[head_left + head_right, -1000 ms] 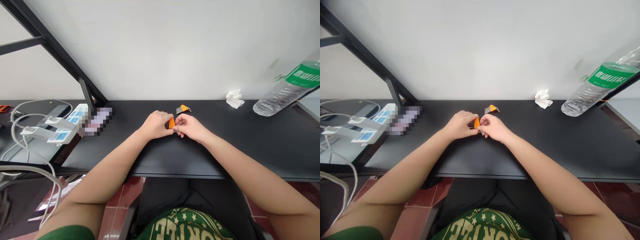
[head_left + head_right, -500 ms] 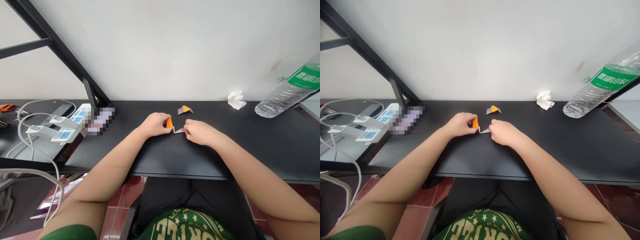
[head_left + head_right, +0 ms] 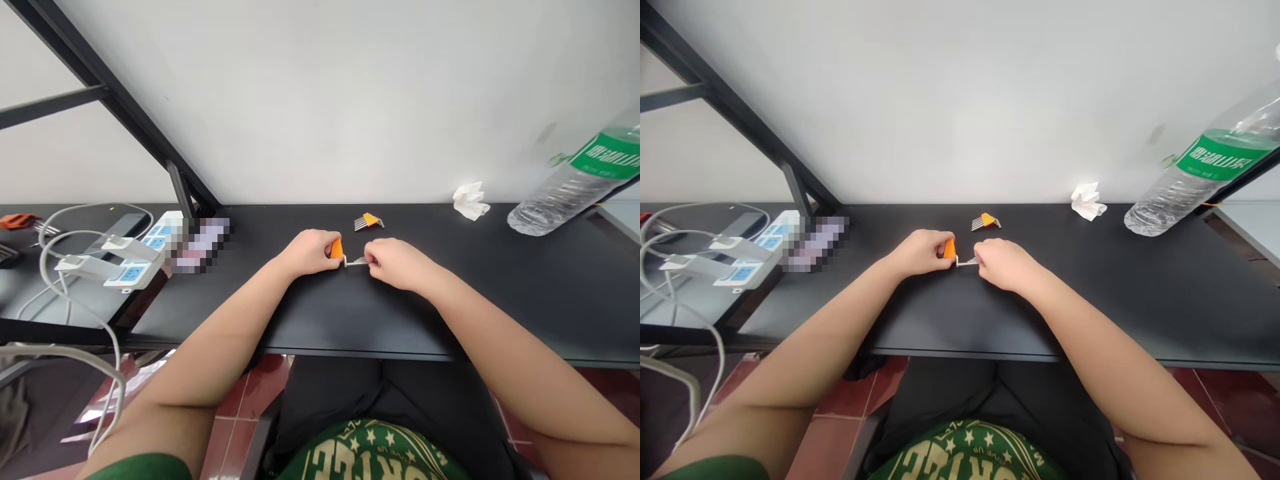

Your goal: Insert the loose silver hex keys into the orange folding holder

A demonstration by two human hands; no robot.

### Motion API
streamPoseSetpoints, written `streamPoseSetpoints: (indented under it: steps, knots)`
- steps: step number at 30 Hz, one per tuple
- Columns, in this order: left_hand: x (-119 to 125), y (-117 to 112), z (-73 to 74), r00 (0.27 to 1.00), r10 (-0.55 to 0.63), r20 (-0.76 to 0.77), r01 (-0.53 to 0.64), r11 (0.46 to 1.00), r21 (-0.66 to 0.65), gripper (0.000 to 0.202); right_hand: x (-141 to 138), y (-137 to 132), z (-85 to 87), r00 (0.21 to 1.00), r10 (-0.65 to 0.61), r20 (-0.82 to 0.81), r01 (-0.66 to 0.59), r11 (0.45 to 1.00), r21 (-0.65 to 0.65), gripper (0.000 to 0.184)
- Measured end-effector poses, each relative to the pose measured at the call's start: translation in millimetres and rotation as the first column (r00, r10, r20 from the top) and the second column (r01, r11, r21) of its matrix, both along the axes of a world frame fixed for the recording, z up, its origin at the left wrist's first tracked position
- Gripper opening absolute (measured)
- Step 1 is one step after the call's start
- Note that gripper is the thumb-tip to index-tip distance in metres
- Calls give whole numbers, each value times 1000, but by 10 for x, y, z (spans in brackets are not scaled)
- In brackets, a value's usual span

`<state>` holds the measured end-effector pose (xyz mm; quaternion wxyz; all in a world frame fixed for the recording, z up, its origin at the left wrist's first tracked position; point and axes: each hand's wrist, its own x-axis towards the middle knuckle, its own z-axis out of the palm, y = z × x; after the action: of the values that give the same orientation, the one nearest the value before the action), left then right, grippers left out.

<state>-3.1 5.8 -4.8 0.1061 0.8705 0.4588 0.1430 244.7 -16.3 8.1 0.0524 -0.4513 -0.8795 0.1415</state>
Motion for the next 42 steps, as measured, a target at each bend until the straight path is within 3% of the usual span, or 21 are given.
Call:
streamPoseSetpoints:
  steps: [6, 15, 21, 24, 28, 34, 42]
  knots:
    - [15, -2, -9, 1000, -16, 19, 16, 1000, 0, 16, 107, 85, 7, 964, 15, -265, 10, 996, 93, 13]
    - [15, -27, 3, 998, -26, 55, 24, 999, 22, 16, 86, 64, -51, 934, 181, -307, -108, 964, 241, 17]
    - [10, -21, -25, 997, -55, 54, 51, 996, 78, 15, 92, 47, 0, 911, 183, -370, -122, 976, 182, 16]
    - [13, -23, -37, 996, -74, 42, 69, 990, 122, 17, 87, 53, 18, 900, 128, -417, -90, 990, 109, 17]
    - [29, -37, -48, 994, -107, -4, 106, 975, 194, 21, 78, 44, 44, 882, -54, -468, -12, 990, -137, 14]
    - [75, -67, -55, 993, -108, -38, 114, 962, 249, 25, 32, 26, 49, 819, -231, -525, 25, 929, -369, 14]
    - [180, -152, 31, 991, -132, 20, 122, 958, 258, 22, -137, 42, -80, 660, -379, -649, -79, 824, -561, 30]
